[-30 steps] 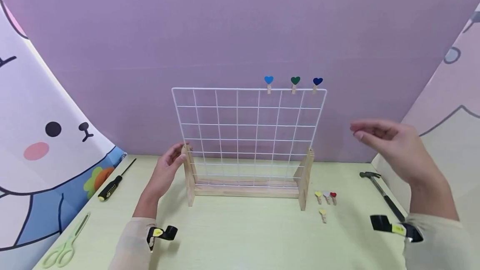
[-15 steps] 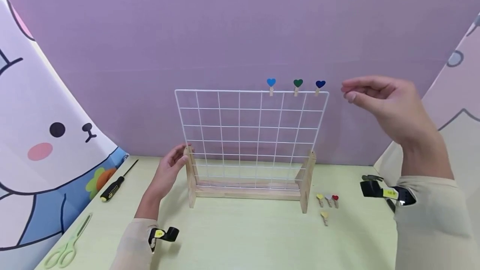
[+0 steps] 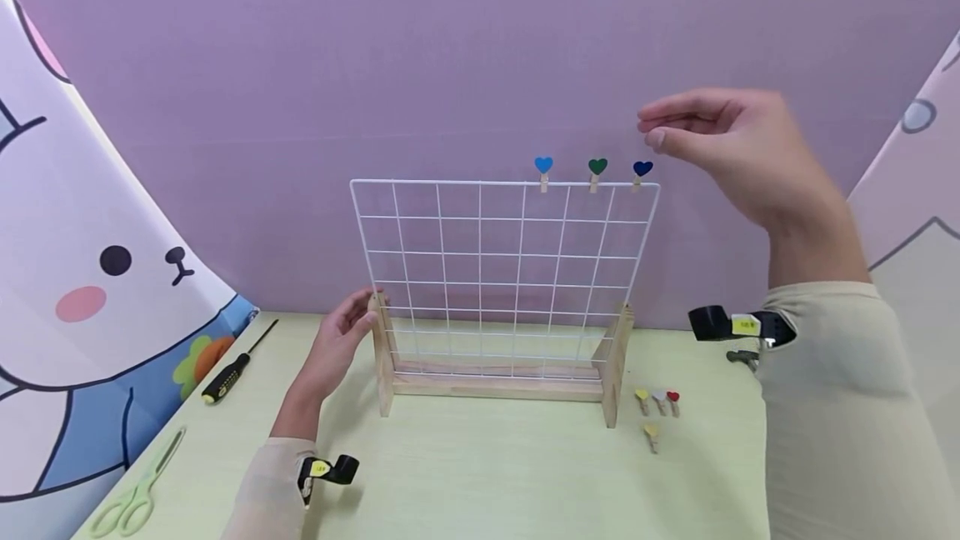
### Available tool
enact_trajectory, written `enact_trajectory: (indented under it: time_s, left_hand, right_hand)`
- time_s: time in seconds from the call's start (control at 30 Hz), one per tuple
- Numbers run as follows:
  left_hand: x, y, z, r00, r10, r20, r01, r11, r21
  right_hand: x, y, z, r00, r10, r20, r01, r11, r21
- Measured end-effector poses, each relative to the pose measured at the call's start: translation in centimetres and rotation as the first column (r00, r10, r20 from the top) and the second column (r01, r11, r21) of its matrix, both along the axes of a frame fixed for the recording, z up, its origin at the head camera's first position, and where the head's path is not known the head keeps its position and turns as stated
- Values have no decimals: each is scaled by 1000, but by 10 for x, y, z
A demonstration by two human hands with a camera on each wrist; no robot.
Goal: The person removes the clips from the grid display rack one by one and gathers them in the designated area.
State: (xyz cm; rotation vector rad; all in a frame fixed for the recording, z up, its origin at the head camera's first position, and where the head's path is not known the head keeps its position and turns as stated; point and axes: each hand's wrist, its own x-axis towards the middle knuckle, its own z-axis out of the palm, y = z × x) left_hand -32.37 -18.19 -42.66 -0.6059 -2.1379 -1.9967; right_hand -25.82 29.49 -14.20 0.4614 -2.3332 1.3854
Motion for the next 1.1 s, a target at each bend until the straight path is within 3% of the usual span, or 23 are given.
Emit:
enact_trajectory:
  time_s: [0.27,0.67,0.9,1.1]
  left_hand:
    - [0,2,0,1000,-8,0,8,1000,3]
    - [-1,2,-3,1000,-25,-10,25,1000,4]
    - [-2,3,-2,1000,-23,-5,23,1000,16]
    - [-3,6,-2,1000,-6,-3,6,1000,10]
  right_hand:
    - [-17,-13,6,997,80,24,-80,997,13]
    - [-36,-31,6,991,99,92,-106,992,67]
    - [-41,-40,12,986,69,151,-86,990,115]
    - [-44,-47,15,984,93,154,-114,984,138]
